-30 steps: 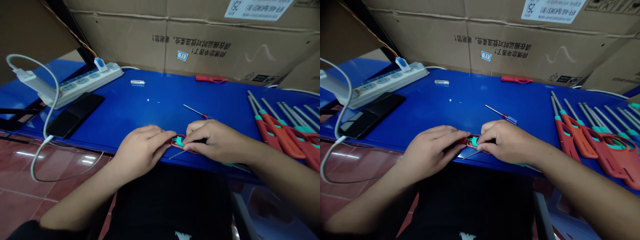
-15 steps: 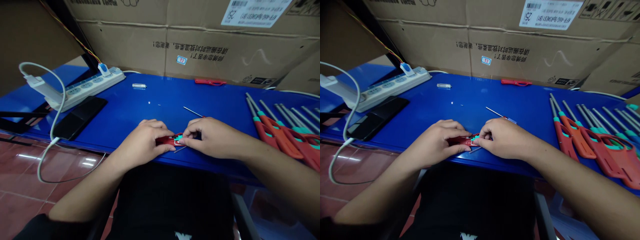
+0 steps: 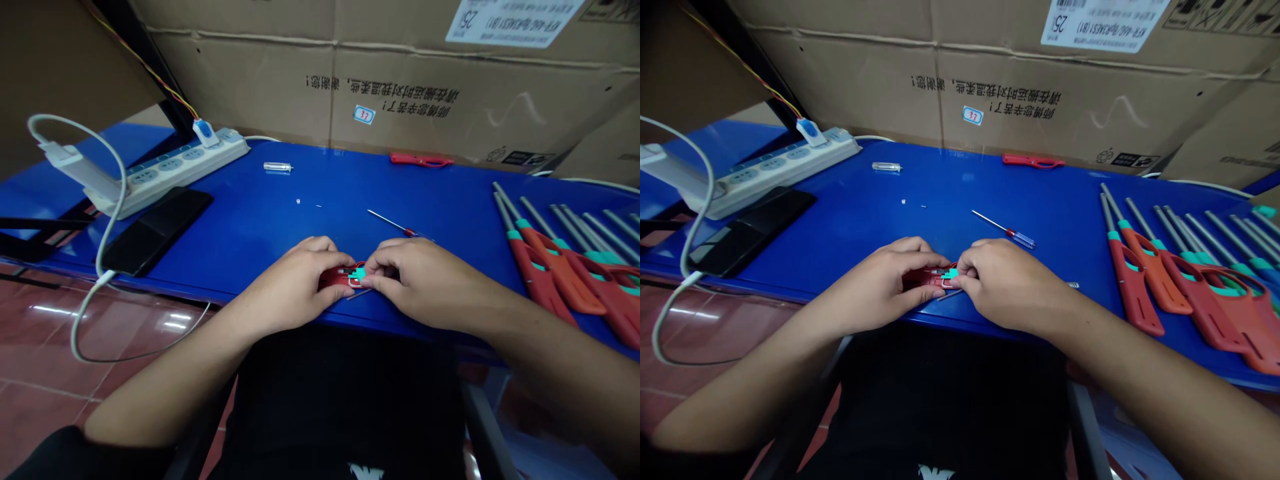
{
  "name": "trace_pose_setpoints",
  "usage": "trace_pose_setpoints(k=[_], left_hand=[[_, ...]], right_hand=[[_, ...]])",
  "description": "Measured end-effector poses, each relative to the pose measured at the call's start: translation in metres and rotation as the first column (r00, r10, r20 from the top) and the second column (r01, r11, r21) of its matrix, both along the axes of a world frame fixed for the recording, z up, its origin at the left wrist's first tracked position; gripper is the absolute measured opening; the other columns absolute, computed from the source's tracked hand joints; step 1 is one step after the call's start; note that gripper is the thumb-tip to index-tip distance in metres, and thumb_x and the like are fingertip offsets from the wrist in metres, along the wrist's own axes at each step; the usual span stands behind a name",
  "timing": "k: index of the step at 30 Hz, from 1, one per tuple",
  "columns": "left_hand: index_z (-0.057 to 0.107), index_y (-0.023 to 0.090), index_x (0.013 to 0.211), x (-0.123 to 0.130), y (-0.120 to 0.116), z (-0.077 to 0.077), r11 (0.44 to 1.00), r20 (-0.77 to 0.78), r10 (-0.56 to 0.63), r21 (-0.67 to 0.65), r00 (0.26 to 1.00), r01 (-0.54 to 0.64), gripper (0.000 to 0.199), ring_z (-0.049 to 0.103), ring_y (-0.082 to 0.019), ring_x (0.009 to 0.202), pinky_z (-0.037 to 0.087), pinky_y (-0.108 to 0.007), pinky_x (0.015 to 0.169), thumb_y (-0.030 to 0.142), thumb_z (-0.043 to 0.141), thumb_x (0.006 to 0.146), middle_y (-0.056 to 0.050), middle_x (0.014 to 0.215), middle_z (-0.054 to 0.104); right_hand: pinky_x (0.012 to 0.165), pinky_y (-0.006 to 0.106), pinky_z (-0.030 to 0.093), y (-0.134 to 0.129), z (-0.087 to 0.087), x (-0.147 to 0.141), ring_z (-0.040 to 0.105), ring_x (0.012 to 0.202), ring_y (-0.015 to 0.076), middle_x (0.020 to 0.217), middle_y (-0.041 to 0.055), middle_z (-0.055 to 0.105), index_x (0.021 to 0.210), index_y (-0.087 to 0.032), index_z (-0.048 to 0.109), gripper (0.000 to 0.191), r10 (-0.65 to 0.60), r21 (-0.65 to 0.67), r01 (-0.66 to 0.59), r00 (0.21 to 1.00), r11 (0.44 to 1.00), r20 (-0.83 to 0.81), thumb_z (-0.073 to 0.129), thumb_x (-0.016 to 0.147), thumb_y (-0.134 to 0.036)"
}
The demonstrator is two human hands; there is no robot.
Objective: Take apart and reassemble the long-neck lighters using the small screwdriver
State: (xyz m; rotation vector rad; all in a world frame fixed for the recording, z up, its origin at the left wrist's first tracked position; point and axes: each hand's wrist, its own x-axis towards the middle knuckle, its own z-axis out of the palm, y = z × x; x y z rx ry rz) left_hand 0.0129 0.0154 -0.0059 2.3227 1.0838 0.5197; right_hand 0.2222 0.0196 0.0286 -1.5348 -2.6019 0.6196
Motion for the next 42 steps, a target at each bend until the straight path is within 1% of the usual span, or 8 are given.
trace_pose_setpoints(k=[6, 14, 18, 23, 28, 31, 36, 42], left_hand=[[0.068, 0.024, 0.123, -0.002, -0.001, -0.002, 1.0, 0.029, -0.024, -0.003, 0.999, 0.024, 0.032, 0.058, -0.017, 0.098, 0.048, -0.03, 0.088, 0.033, 0.066, 0.092, -0.003, 0.099, 0.061], [0.07, 0.025, 0.122, 0.0, 0.003, 0.0, 0.999, 0.036, -0.04, -0.013, 0.999, 0.041, 0.031, 0.059, -0.017, 0.096, 0.048, -0.031, 0.087, 0.031, 0.067, 0.092, -0.002, 0.096, 0.061], [0.071, 0.027, 0.121, 0.0, 0.004, -0.001, 0.999, 0.041, -0.032, -0.019, 0.999, 0.033, 0.03, 0.059, -0.017, 0.096, 0.048, -0.031, 0.087, 0.032, 0.067, 0.091, -0.002, 0.094, 0.061], [0.069, 0.025, 0.124, 0.0, 0.003, -0.002, 1.0, 0.045, -0.017, -0.008, 0.999, 0.017, 0.033, 0.059, -0.017, 0.097, 0.049, -0.032, 0.088, 0.033, 0.067, 0.092, -0.003, 0.098, 0.062], [0.071, 0.023, 0.122, 0.001, 0.002, -0.001, 1.0, 0.032, -0.025, 0.003, 0.999, 0.025, 0.032, 0.058, -0.018, 0.096, 0.049, -0.032, 0.088, 0.032, 0.067, 0.091, -0.004, 0.096, 0.062], [0.07, 0.024, 0.123, 0.0, 0.002, -0.001, 1.0, 0.041, -0.019, 0.008, 0.999, 0.019, 0.033, 0.058, -0.018, 0.096, 0.048, -0.033, 0.088, 0.031, 0.067, 0.091, -0.004, 0.097, 0.061], [0.069, 0.023, 0.123, 0.0, 0.001, 0.0, 0.999, 0.017, -0.023, 0.032, 1.0, 0.022, 0.034, 0.057, -0.02, 0.098, 0.047, -0.037, 0.093, 0.031, 0.068, 0.09, -0.005, 0.1, 0.062], [0.065, 0.022, 0.129, 0.0, -0.001, 0.003, 0.999, -0.023, 0.0, 0.035, 1.0, 0.001, 0.04, 0.057, -0.021, 0.099, 0.048, -0.038, 0.092, 0.031, 0.067, 0.09, -0.006, 0.105, 0.062]], right_hand=[[0.079, 0.031, 0.044, -0.007, -0.002, 0.005, 0.062, 0.086, 0.0187, 0.092, 0.0062, 0.071, 0.094, -0.017, 0.075, 0.024, 0.103, 0.078, -0.105, 0.994, 0.991, 0.024, 0.052, 0.094, -0.02], [0.067, 0.026, 0.044, -0.011, -0.011, 0.007, 0.06, 0.072, 0.0126, 0.081, 0.0012, 0.069, 0.08, -0.02, 0.075, 0.021, -0.007, 0.027, 0.013, 0.982, 1.0, -0.187, 0.057, 0.09, -0.016], [0.063, 0.027, 0.042, -0.008, -0.011, 0.003, 0.059, 0.069, 0.0126, 0.08, 0.0008, 0.069, 0.075, -0.019, 0.074, 0.021, -0.034, 0.028, 0.039, 0.986, 0.999, -0.162, 0.058, 0.088, -0.015], [0.064, 0.028, 0.041, -0.008, -0.009, 0.004, 0.057, 0.069, 0.0127, 0.079, 0.0016, 0.068, 0.08, -0.019, 0.075, 0.023, 0.018, 0.052, -0.011, 0.99, 0.999, -0.142, 0.055, 0.091, -0.018], [0.065, 0.028, 0.04, -0.006, -0.009, 0.005, 0.057, 0.07, 0.0129, 0.076, 0.0023, 0.065, 0.074, -0.016, 0.073, 0.023, 0.056, 0.071, -0.047, 0.99, 0.996, -0.129, 0.055, 0.089, -0.014], [0.067, 0.027, 0.041, -0.001, -0.008, 0.007, 0.058, 0.071, 0.0119, 0.079, 0.0007, 0.067, 0.077, -0.019, 0.074, 0.021, 0.056, 0.029, -0.052, 0.985, 0.998, -0.163, 0.058, 0.09, -0.018], [0.067, 0.027, 0.041, 0.007, -0.005, 0.013, 0.059, 0.071, 0.0119, 0.084, -0.0009, 0.068, 0.081, -0.026, 0.078, 0.014, -0.007, -0.03, 0.003, 0.989, 1.0, -0.145, 0.066, 0.087, -0.03], [0.066, 0.026, 0.043, 0.01, -0.002, 0.018, 0.061, 0.072, 0.0117, 0.083, -0.0013, 0.068, 0.085, -0.025, 0.078, 0.016, -0.018, -0.068, 0.004, 0.977, 0.998, -0.214, 0.065, 0.087, -0.034]])
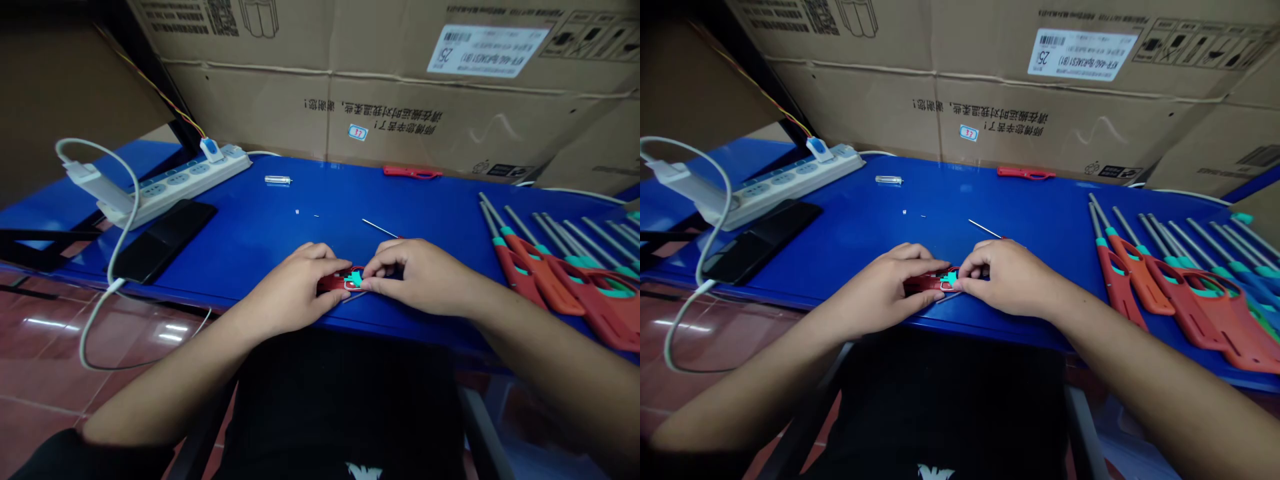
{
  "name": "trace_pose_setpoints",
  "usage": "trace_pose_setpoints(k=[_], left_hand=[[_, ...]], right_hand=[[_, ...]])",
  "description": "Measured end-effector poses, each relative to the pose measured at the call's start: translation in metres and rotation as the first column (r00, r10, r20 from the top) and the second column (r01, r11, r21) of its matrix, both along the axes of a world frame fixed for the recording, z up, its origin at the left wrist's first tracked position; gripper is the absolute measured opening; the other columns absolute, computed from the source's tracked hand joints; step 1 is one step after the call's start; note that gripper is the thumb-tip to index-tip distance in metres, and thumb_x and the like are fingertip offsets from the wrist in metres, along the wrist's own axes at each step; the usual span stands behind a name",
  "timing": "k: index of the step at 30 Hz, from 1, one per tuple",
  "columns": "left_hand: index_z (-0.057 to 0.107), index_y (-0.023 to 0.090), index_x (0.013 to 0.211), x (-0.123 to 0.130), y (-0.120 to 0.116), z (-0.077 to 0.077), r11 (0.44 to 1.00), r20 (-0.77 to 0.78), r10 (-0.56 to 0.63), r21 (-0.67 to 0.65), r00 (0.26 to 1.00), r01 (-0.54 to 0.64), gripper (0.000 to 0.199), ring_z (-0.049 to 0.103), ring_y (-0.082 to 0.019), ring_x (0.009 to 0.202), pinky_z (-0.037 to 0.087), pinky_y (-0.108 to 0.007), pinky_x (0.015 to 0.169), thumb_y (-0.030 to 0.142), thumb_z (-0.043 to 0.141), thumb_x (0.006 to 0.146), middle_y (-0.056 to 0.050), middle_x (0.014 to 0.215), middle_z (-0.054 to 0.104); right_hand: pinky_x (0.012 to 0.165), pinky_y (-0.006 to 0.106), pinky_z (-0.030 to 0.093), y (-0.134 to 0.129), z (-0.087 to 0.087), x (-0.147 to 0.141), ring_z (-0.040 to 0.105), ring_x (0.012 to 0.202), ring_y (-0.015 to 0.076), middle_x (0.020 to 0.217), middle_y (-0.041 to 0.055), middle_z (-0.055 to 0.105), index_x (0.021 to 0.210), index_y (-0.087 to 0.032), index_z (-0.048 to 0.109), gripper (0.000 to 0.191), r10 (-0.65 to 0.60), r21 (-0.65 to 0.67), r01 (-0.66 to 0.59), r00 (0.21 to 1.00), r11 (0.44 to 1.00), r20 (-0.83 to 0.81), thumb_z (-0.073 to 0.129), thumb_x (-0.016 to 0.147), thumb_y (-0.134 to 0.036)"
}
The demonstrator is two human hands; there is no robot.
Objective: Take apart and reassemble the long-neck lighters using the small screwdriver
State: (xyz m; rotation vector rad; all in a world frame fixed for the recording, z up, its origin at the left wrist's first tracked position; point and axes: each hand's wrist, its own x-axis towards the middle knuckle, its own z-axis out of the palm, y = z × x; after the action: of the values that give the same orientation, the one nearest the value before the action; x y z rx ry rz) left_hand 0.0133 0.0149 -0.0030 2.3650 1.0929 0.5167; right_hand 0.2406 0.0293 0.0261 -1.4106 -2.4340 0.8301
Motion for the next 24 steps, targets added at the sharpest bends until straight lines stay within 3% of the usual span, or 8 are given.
trace_pose_setpoints(k=[4, 8, 12, 15, 16, 17, 20, 24], left_hand=[[0.06, 0.025, 0.135, -0.004, -0.002, 0.003, 1.0, -0.002, -0.008, 0.016, 1.0, 0.008, 0.046, 0.057, -0.021, 0.108, 0.048, -0.037, 0.097, 0.032, 0.067, 0.09, -0.006, 0.116, 0.061], [0.06, 0.028, 0.135, -0.016, 0.001, 0.014, 0.998, 0.006, -0.004, 0.059, 1.0, 0.003, 0.044, 0.059, -0.021, 0.109, 0.049, -0.036, 0.096, 0.041, 0.063, 0.092, -0.006, 0.119, 0.062], [0.073, 0.022, 0.113, -0.028, 0.025, 0.055, 0.965, 0.04, 0.13, 0.225, 0.991, -0.135, 0.031, 0.064, -0.02, 0.097, 0.05, -0.033, 0.088, 0.042, 0.059, 0.093, -0.005, 0.107, 0.07], [0.076, 0.021, 0.103, -0.031, 0.062, 0.094, 0.861, 0.049, 0.38, 0.347, 0.924, -0.373, 0.027, 0.063, -0.017, 0.081, 0.048, -0.029, 0.078, 0.041, 0.061, 0.09, -0.003, 0.09, 0.073], [0.076, 0.021, 0.1, -0.033, 0.078, 0.101, 0.818, 0.032, 0.454, 0.38, 0.89, -0.431, 0.028, 0.061, -0.017, 0.075, 0.047, -0.029, 0.075, 0.042, 0.06, 0.09, -0.003, 0.084, 0.072], [0.075, 0.02, 0.104, -0.035, 0.094, 0.105, 0.814, -0.015, 0.478, 0.383, 0.878, -0.436, 0.031, 0.061, -0.018, 0.078, 0.047, -0.03, 0.076, 0.042, 0.057, 0.092, -0.004, 0.088, 0.072], [0.076, 0.017, 0.092, -0.047, 0.14, 0.089, 0.73, -0.032, 0.65, 0.304, 0.76, -0.612, 0.024, 0.063, -0.022, 0.082, 0.047, -0.033, 0.078, 0.037, 0.066, 0.084, -0.008, 0.088, 0.072], [0.075, 0.022, 0.094, -0.068, 0.18, 0.043, 0.764, -0.05, 0.644, 0.094, 0.764, -0.638, 0.028, 0.063, -0.031, 0.105, 0.046, -0.036, 0.091, 0.033, 0.077, 0.069, -0.009, 0.101, 0.073]], right_hand=[[0.071, 0.028, 0.045, 0.002, 0.012, 0.016, 0.063, 0.077, 0.0143, 0.086, 0.0008, 0.071, 0.088, -0.024, 0.076, 0.021, -0.008, 0.153, 0.013, 1.0, 0.988, -0.029, 0.06, 0.09, -0.038], [0.073, 0.03, 0.046, 0.01, 0.023, 0.04, 0.065, 0.079, 0.0174, 0.087, 0.0024, 0.072, 0.088, -0.023, 0.075, 0.023, -0.073, 0.338, 0.067, 0.997, 0.939, 0.006, 0.058, 0.09, -0.038], [0.074, 0.033, 0.047, 0.034, 0.029, 0.054, 0.066, 0.081, 0.02, 0.087, 0.0026, 0.074, 0.085, -0.024, 0.075, 0.021, -0.182, 0.432, 0.165, 0.983, 0.887, -0.002, 0.058, 0.087, -0.037], [0.072, 0.033, 0.047, 0.055, 0.035, 0.054, 0.066, 0.079, 0.0211, 0.088, 0.004, 0.075, 0.086, -0.023, 0.075, 0.024, -0.293, 0.468, 0.284, 0.955, 0.837, -0.055, 0.059, 0.086, -0.04], [0.07, 0.033, 0.046, 0.06, 0.036, 0.052, 0.066, 0.078, 0.0213, 0.087, 0.0048, 0.075, 0.087, -0.023, 0.076, 0.025, -0.341, 0.485, 0.331, 0.937, 0.81, -0.07, 0.058, 0.086, -0.041], [0.068, 0.033, 0.044, 0.064, 0.037, 0.051, 0.065, 0.076, 0.0216, 0.086, 0.0057, 0.075, 0.088, -0.022, 0.076, 0.027, -0.39, 0.508, 0.375, 0.917, 0.775, -0.081, 0.057, 0.086, -0.041], [0.064, 0.033, 0.042, 0.063, 0.033, 0.051, 0.064, 0.072, 0.0225, 0.081, 0.0072, 0.074, 0.088, -0.021, 0.076, 0.029, -0.491, 0.557, 0.44, 0.869, 0.705, -0.065, 0.053, 0.087, -0.039], [0.066, 0.035, 0.042, 0.056, 0.025, 0.052, 0.066, 0.077, 0.0246, 0.085, 0.0082, 0.075, 0.09, -0.02, 0.076, 0.031, -0.475, 0.61, 0.359, 0.879, 0.707, 0.034, 0.052, 0.089, -0.039]])
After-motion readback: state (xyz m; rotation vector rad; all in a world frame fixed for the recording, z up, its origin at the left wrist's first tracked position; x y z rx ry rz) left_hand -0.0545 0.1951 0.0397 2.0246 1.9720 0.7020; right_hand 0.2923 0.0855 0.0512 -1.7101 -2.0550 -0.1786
